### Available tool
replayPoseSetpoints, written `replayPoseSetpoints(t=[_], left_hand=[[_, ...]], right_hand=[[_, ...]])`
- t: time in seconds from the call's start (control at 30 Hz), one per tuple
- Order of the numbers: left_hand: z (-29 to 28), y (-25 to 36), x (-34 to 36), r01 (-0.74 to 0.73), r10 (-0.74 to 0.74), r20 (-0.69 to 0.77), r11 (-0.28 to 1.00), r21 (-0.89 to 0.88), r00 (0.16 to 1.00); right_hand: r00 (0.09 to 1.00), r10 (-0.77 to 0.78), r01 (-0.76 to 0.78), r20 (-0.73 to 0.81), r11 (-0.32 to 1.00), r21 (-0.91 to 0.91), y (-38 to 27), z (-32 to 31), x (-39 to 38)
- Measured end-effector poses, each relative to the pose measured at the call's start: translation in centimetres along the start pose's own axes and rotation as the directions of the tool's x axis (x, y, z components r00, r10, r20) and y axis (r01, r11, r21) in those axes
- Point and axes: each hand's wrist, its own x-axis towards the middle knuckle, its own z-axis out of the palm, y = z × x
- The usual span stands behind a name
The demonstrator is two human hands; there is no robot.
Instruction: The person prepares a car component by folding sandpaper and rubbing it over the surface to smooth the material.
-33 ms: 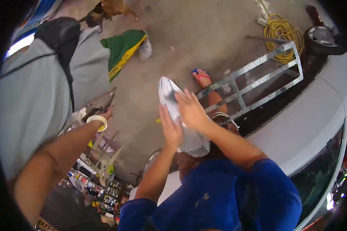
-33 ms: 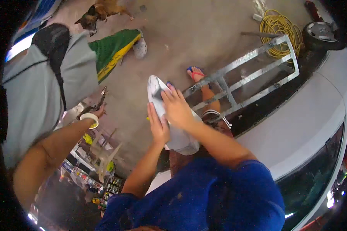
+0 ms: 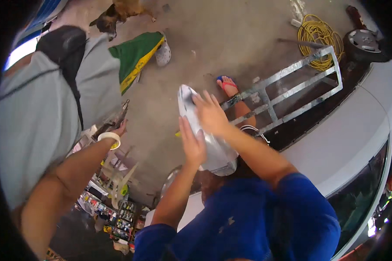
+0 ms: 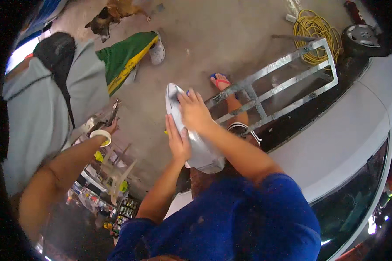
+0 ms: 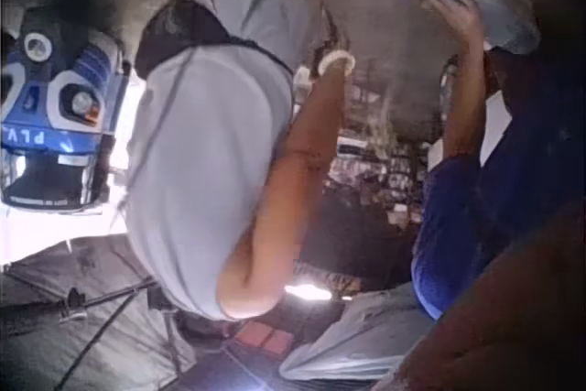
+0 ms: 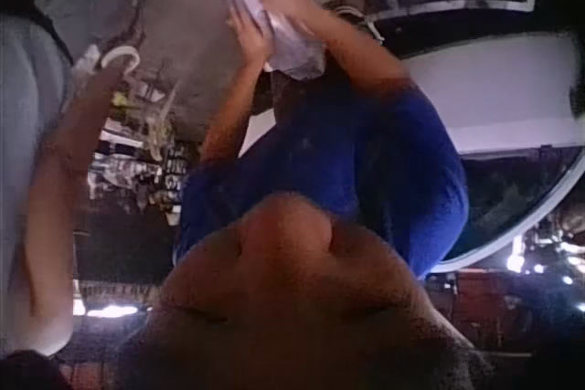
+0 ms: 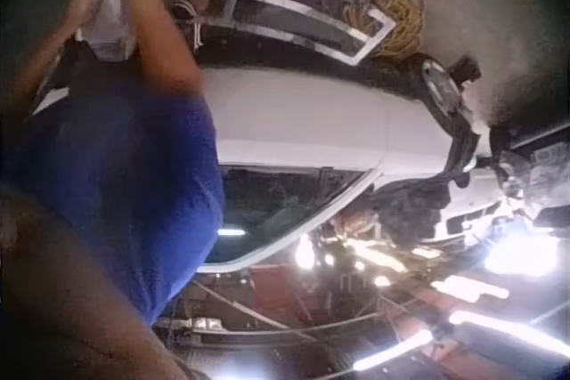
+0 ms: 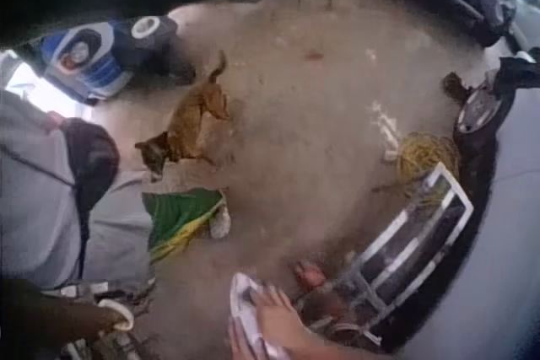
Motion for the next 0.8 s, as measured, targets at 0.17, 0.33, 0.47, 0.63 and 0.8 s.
replayPoseSetpoints(t=[0.17, 0.33, 0.47, 0.63, 0.8], left_hand=[[-0.1, -1.2, 0.4, -0.028, 0.027, 0.019, 0.999, 0.033, 0.999], [-0.3, -0.1, -0.3, -0.013, 0.013, 0.000, 1.000, -0.011, 1.000], [-0.1, 0.0, 1.0, -0.029, 0.029, 0.026, 1.000, -0.012, 0.999], [0.1, -0.9, -0.3, -0.044, 0.044, -0.028, 0.999, 0.010, 0.999], [0.1, -0.2, 1.3, -0.055, 0.055, 0.005, 0.998, -0.028, 0.998]], right_hand=[[1.000, 0.018, -0.018, -0.016, 0.999, 0.028, 0.0, 1.0, 0.1], [1.000, 0.000, 0.000, 0.023, 1.000, -0.005, -0.9, -1.0, 0.9], [0.985, 0.138, -0.146, 0.103, 0.986, 0.081, 2.1, 1.8, 5.7], [0.998, 0.001, 0.001, 0.069, 1.000, -0.026, 0.0, -0.6, 0.2], [0.998, 0.028, -0.030, 0.049, 0.999, 0.034, 0.7, 1.2, 5.5]])
